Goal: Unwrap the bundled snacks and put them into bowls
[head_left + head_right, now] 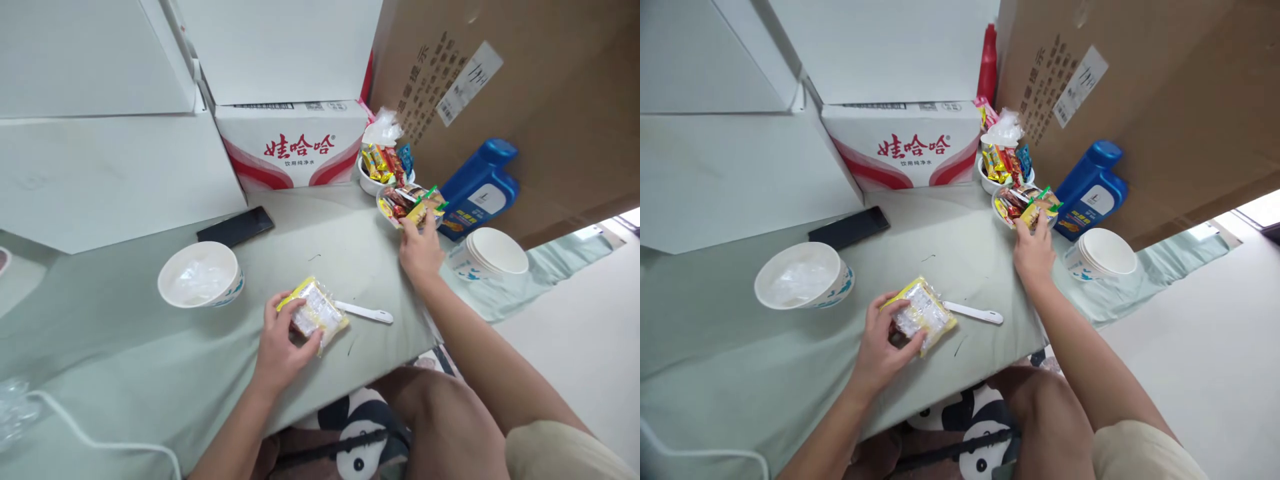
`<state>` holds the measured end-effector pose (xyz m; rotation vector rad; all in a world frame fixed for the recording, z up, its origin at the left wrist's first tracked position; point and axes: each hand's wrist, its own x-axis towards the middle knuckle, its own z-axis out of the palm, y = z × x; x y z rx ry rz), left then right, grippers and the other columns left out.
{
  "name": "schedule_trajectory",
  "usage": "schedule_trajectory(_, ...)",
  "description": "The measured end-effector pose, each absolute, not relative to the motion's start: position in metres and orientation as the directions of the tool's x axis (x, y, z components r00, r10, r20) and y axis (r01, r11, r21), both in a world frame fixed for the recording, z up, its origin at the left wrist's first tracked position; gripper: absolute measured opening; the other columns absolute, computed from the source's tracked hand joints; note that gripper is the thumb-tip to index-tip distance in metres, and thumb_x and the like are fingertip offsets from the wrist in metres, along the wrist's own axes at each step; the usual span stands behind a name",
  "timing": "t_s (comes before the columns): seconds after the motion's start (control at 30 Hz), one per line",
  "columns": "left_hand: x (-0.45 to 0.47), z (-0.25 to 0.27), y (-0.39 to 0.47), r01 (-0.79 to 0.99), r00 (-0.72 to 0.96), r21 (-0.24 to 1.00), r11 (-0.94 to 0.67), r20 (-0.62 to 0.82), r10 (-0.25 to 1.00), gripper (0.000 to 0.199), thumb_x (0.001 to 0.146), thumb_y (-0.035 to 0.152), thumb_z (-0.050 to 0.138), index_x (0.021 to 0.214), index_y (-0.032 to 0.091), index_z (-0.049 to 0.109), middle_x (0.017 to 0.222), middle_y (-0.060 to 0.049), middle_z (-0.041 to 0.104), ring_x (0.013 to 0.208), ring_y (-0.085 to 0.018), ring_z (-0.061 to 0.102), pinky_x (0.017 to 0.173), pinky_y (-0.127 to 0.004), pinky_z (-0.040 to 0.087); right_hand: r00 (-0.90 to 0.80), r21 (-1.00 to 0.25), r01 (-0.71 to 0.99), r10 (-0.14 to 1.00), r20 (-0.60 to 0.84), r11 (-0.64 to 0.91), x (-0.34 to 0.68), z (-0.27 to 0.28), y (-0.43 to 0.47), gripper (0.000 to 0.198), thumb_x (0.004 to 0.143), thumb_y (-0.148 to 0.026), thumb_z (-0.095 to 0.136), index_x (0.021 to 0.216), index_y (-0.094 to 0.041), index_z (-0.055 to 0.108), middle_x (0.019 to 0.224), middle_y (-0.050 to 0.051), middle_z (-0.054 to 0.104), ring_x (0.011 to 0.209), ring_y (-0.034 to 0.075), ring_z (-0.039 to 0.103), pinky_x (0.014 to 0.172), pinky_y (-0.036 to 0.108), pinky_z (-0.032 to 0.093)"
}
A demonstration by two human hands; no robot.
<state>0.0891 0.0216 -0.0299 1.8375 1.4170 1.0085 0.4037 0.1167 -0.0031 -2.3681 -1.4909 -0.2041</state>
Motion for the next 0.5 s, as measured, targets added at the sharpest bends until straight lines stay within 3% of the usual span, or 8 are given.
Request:
schedule_trajectory(0.2, 0.089, -0.029, 0.022, 0.505, 0.147, 0.826, -0.252, 0.205, 0.968, 0.039, 0.080, 0.031, 0.071, 0.116, 0.020, 0.062, 0.131, -0.015, 0.049, 0.102, -0.022, 0.067, 0.075, -0.032, 0.061, 0.442, -0.202, 0.895, 0.851, 0.286, -0.397, 0.411, -0.006, 0.139, 0.043, 0.099, -0.030, 0.044, 0.137, -0.035, 0.063, 0.168, 0.014, 0.028, 0.133, 0.044, 0.050, 0.086, 0.061, 0.055)
schedule_trajectory(0.5, 0.091, -0.030, 0.023, 0.518, 0.140, 0.821, -0.241, 0.196, 0.971, 0.039, 0.079, 0.030, 0.071, 0.116, 0.020, 0.062, 0.131, -0.015, 0.048, 0.091, -0.018, 0.068, 0.071, -0.032, 0.061, 0.396, -0.168, 0.917, 0.881, 0.260, -0.362, 0.419, 0.004, 0.163, 0.043, 0.099, -0.030, 0.046, 0.139, -0.033, 0.062, 0.168, 0.012, 0.028, 0.133, 0.040, 0.053, 0.091, 0.055, 0.057)
